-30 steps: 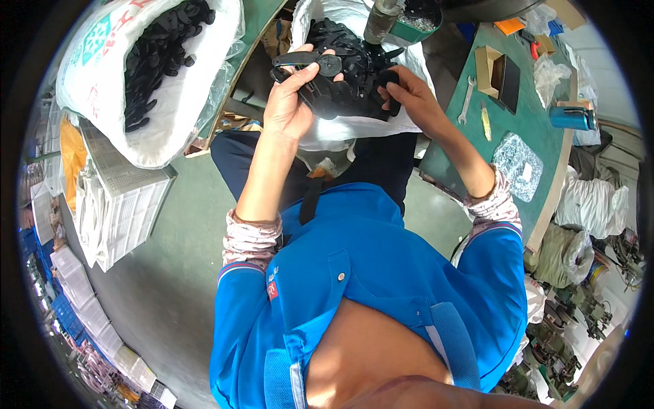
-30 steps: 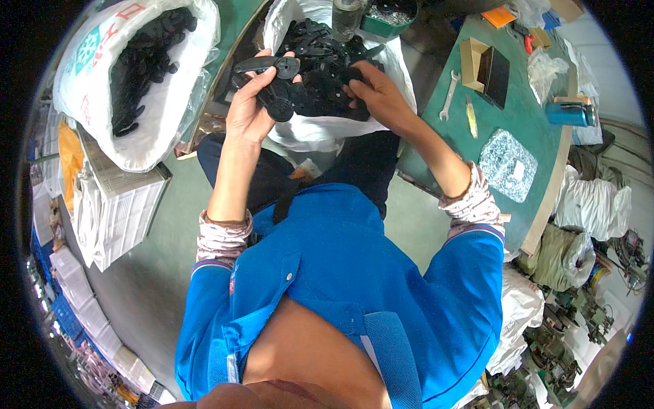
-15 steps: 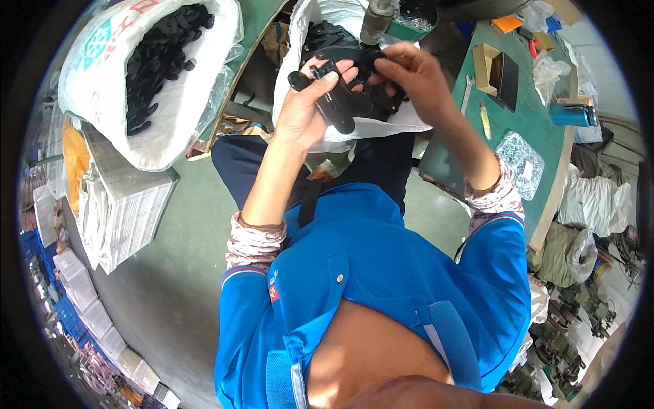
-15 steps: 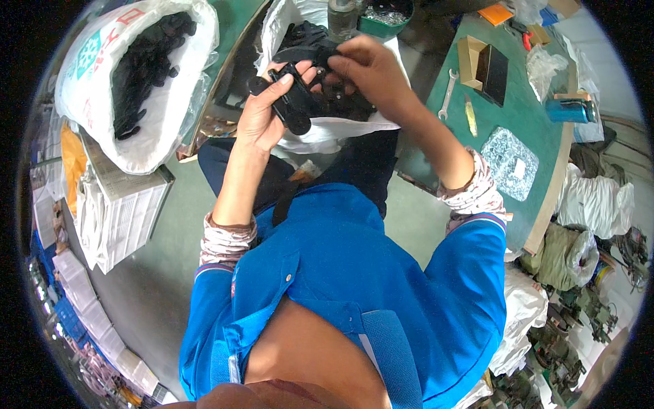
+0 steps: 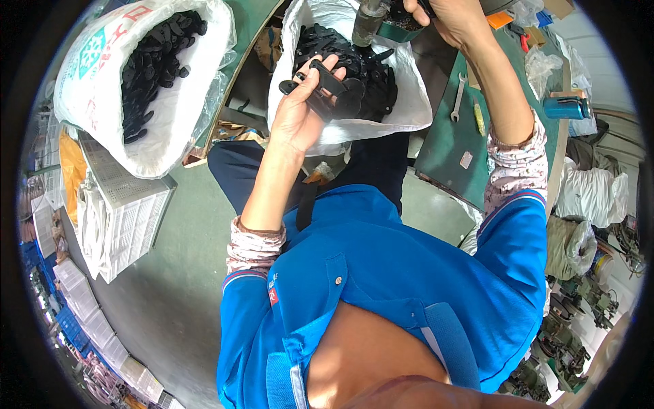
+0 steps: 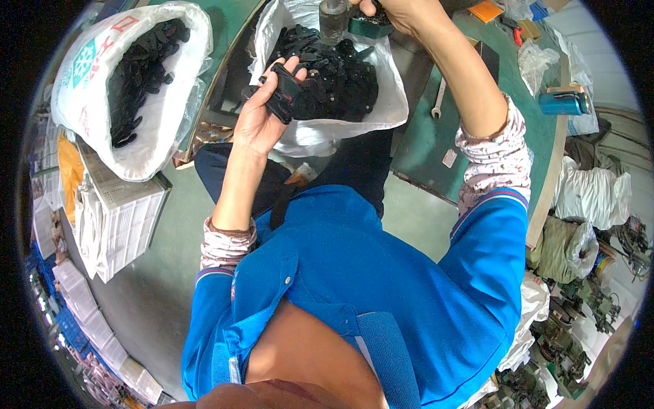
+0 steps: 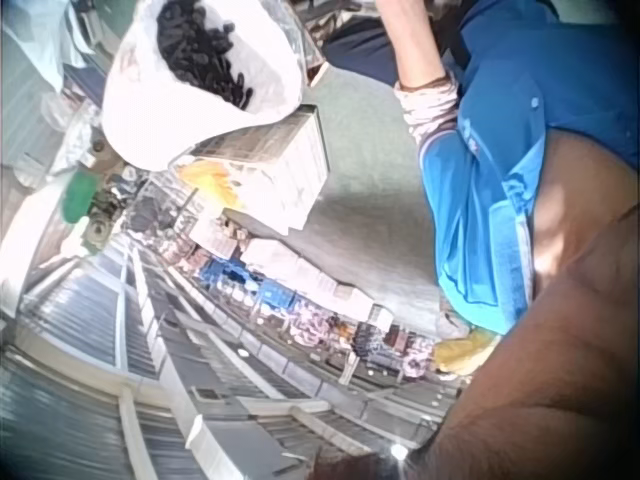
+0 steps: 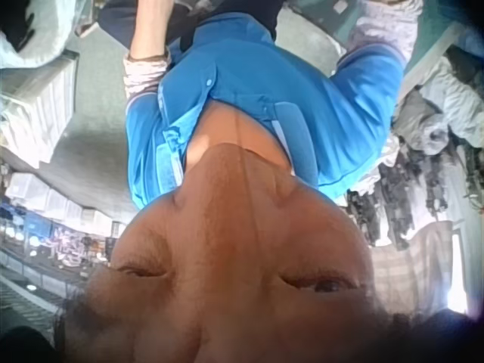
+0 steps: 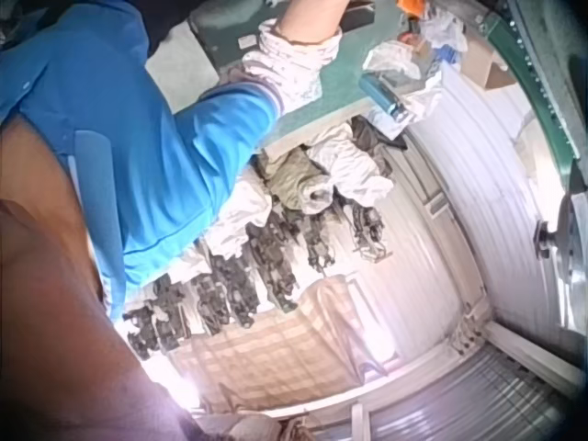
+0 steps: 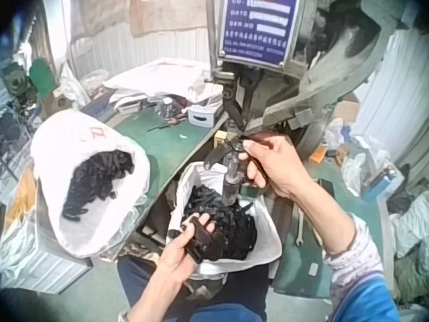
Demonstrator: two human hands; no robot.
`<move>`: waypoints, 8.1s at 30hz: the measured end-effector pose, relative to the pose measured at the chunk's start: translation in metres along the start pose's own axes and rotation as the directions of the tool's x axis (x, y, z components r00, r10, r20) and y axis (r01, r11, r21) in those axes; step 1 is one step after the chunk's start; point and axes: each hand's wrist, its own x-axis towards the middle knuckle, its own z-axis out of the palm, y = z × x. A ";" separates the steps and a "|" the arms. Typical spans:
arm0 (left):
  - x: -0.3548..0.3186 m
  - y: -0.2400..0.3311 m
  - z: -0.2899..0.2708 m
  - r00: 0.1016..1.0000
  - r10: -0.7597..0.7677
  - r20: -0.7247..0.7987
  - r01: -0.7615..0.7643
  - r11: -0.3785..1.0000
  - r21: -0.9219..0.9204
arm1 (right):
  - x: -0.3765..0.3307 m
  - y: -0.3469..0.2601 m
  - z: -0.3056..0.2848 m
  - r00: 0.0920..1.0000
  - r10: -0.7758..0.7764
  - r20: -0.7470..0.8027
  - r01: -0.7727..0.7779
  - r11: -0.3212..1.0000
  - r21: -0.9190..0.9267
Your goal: The person repeatedly picks small black plastic parts from a white sack, places them into a machine, and then transfers the processed parts into a second white sack. The person handles the parts one at a time in a repetitive cycle.
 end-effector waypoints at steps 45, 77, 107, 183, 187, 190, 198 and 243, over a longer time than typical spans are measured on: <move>-0.011 -0.007 0.024 0.993 -0.116 -0.009 0.112 0.935 0.336 | -0.119 0.090 0.012 0.607 -0.532 0.590 0.789 0.317 -0.527; -0.008 -0.004 0.022 0.995 -0.014 -0.098 0.022 0.997 0.073 | -0.107 0.120 0.018 0.726 -0.512 0.460 0.688 0.537 -0.488; -0.023 -0.019 0.033 0.951 -0.302 -0.065 0.308 0.928 0.207 | -0.015 0.012 0.003 0.986 -0.161 0.031 0.159 0.985 0.061; -0.108 0.271 -0.106 0.351 0.921 0.170 0.134 -0.229 0.964 | 0.231 0.170 0.317 0.664 -0.630 0.404 0.747 0.536 -0.393; -0.092 0.305 -0.124 0.580 0.783 -0.225 -0.289 0.456 0.842 | 0.254 0.173 0.358 0.712 -0.397 0.579 0.665 0.646 -0.375; -0.133 0.354 -0.165 0.875 0.482 -0.057 -0.436 0.832 0.343 | 0.320 0.109 0.359 0.952 0.082 0.296 -0.025 0.982 -0.189; -0.153 0.288 -0.148 0.179 0.911 -0.372 -0.457 0.412 0.788 | 0.333 0.169 0.252 0.962 -0.200 0.188 0.248 0.925 -0.287; -0.115 0.255 -0.214 0.344 0.765 -0.544 -0.409 0.644 0.647 | 0.233 0.215 0.243 0.857 0.443 0.262 -0.404 0.895 -0.190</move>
